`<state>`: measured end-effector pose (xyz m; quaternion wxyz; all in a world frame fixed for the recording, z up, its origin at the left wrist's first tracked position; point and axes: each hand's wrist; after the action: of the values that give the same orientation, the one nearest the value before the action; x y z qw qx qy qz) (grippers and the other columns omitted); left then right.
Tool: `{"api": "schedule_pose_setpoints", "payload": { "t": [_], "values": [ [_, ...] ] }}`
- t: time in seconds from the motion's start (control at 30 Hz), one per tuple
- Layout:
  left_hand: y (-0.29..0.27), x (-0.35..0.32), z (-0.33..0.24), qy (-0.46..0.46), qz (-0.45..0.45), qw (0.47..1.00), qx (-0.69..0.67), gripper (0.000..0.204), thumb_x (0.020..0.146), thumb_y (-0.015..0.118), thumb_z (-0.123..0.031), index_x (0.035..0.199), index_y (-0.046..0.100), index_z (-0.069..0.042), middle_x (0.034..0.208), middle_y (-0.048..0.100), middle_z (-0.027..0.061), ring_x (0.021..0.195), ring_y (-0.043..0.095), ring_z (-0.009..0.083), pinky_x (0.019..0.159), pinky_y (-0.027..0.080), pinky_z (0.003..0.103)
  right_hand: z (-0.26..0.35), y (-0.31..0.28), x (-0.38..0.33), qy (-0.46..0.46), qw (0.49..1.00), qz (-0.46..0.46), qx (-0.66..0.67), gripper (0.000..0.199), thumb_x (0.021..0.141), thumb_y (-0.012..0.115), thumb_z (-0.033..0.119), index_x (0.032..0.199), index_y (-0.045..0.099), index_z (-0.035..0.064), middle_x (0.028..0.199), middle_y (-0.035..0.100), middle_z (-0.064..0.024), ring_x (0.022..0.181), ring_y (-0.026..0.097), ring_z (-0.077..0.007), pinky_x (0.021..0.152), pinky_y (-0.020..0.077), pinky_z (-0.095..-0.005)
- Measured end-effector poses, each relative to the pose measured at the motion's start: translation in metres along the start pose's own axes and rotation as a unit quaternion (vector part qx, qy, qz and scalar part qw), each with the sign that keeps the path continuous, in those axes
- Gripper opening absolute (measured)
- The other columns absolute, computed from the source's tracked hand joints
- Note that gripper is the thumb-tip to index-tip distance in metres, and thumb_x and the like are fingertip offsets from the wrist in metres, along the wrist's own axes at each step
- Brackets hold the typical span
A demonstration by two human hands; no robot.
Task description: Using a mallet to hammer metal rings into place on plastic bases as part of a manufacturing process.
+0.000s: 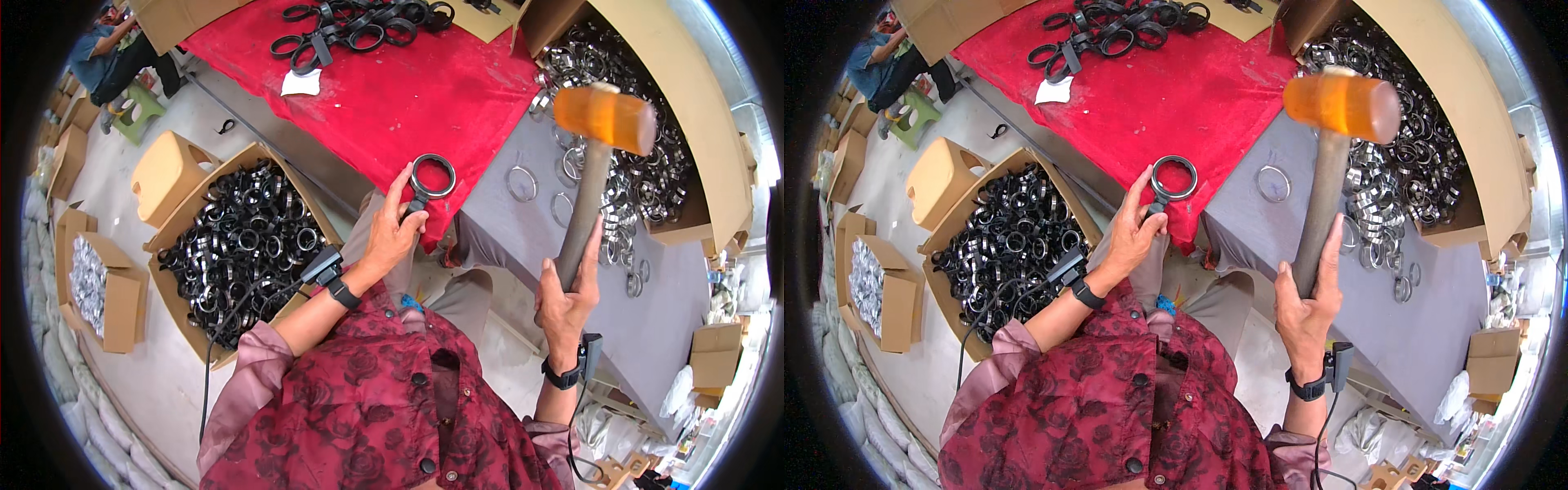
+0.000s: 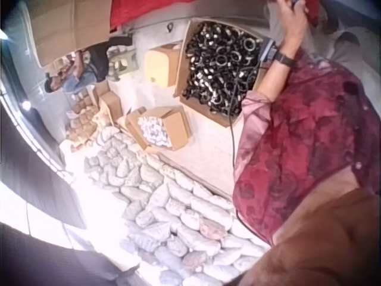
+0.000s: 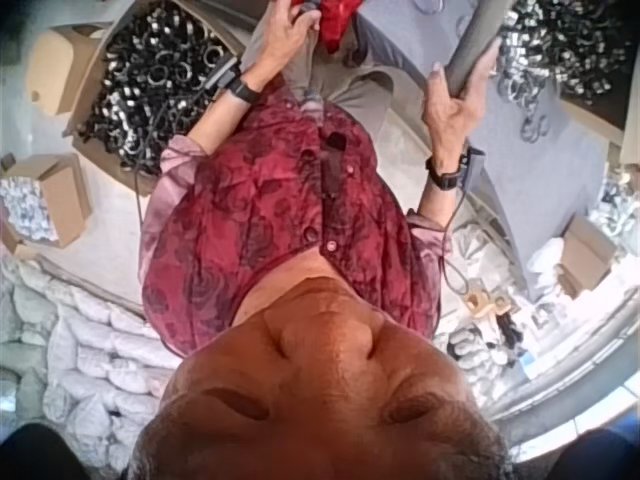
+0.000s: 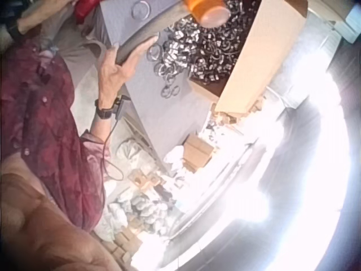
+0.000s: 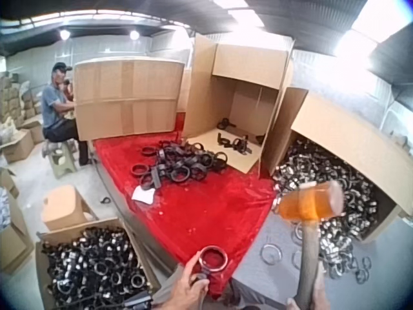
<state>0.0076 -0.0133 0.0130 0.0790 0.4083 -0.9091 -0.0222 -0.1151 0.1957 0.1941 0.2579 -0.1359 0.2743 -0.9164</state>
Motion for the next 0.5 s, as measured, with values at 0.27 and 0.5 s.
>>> {"api": "schedule_pose_setpoints", "payload": {
  "t": [0.27, 0.5],
  "values": [
    [-0.009, 0.006, -0.01, -0.033, 0.047, 0.998, -0.035, 0.078, 0.093, 0.06, -0.003, 0.163, 0.029, -0.017, 0.075, 0.062, 0.0003, 0.068, 0.057, 0.0072, 0.068, 0.049, 0.025, -0.021, 0.019, 0.015, -0.042, 0.988, 0.151, 0.008, 0.085, 0.084, 0.062, -0.005, 0.161, 0.028, 0.0046, 0.151, 0.052, -0.0233, 0.136, 0.052, -0.0256, 0.112, 0.0397, -0.0384],
    [-0.037, 0.024, -0.028, -0.095, 0.142, 0.984, -0.05, 0.077, 0.096, 0.06, -0.006, 0.164, 0.026, -0.018, 0.076, 0.057, -0.0022, 0.071, 0.053, 0.006, 0.067, 0.045, 0.023, -0.015, 0.024, 0.017, -0.194, 0.976, 0.06, -0.08, 0.084, 0.084, 0.063, -0.005, 0.161, 0.03, 0.0069, 0.141, 0.061, -0.0248, 0.109, 0.068, -0.0211, 0.094, 0.0515, -0.0334]
  ]
}}
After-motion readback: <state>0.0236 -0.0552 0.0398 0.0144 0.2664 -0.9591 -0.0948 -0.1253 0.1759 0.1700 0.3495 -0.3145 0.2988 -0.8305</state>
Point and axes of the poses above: each hand's wrist, its own x-axis towards the middle knuckle, its own y-axis out of the palm, z = x × y
